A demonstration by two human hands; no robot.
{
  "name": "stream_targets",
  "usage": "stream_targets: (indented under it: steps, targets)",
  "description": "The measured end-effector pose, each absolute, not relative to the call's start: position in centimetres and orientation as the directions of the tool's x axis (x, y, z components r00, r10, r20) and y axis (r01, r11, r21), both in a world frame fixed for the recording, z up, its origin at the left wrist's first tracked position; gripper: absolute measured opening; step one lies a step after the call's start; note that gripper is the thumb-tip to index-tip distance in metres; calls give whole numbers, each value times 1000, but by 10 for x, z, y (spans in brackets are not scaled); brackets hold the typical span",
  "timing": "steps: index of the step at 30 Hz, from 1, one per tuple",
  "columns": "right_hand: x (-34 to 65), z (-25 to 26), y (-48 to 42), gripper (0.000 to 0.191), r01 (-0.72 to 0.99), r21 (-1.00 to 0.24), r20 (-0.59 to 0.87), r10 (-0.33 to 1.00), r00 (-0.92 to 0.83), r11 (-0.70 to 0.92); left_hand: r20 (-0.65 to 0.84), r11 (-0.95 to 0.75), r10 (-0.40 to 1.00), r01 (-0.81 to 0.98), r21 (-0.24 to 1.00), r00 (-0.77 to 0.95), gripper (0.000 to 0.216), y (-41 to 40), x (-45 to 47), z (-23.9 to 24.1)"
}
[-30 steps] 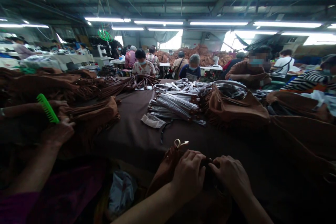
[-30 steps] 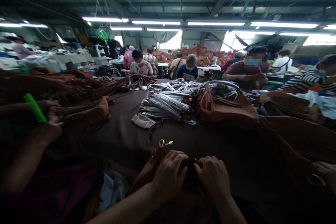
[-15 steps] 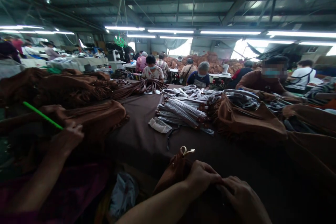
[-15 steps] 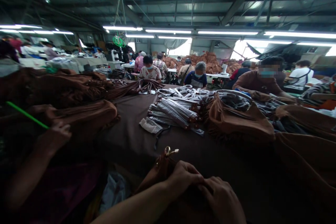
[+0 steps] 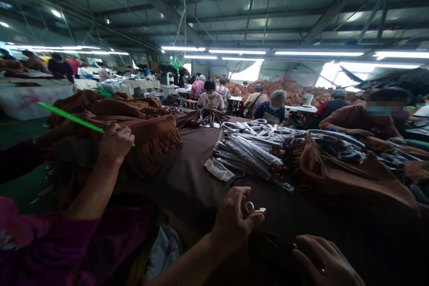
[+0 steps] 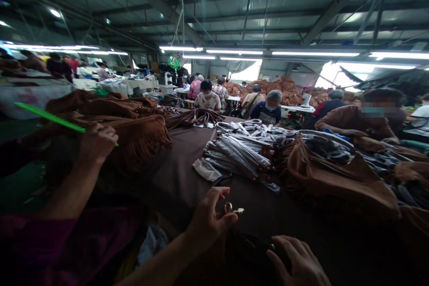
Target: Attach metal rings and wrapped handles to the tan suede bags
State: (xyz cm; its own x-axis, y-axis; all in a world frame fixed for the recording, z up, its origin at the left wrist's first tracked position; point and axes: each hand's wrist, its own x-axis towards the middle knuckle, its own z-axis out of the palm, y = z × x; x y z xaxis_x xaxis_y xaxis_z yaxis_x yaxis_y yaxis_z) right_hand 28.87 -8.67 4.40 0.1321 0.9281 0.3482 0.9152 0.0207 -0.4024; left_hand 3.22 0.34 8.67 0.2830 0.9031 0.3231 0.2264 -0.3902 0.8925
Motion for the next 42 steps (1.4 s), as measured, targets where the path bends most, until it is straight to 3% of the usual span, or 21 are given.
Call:
stream_targets:
  steps: [2, 5, 8, 11, 14, 22, 27, 35, 42]
  targets:
    - [263, 50, -75, 32, 905, -417, 408, 907, 103, 85, 191, -298, 910, 262, 918, 367, 59, 20, 27, 81]
    - [224, 62, -54, 35, 886, -430, 484, 873, 64, 174, 93, -224, 859, 205, 953, 504, 36, 25, 27, 69]
    - [199, 70, -35, 30, 855, -472, 414, 910, -3, 217, 125, -191, 855, 81, 978, 503, 34, 17, 28, 61]
    - [192, 69, -24, 21, 802, -546, 282, 955, -98, 243, 96, -126, 876, 33, 991, 472, 63, 13, 26, 54]
    - [193, 66, -22, 31, 771, -592, 238, 965, -110, 234, 61, -94, 870, 42, 995, 489, 86, 15, 23, 48]
    - [196, 60, -25, 29, 814, -501, 293, 943, -160, 294, 47, -71, 873, 32, 997, 485, 82, 12, 23, 43]
    - [198, 56, -23, 32, 775, -558, 247, 951, -187, 297, 33, -35, 859, -7, 999, 511, 88, 12, 20, 40]
    - [197, 71, -25, 20, 711, -609, 224, 937, -270, 351, 18, -20, 840, -1, 1000, 542, 89, 11, 20, 37]
    - [199, 58, -27, 24, 699, -644, 226, 950, -214, 311, 29, -41, 836, 9, 999, 548, 85, 9, 21, 37]
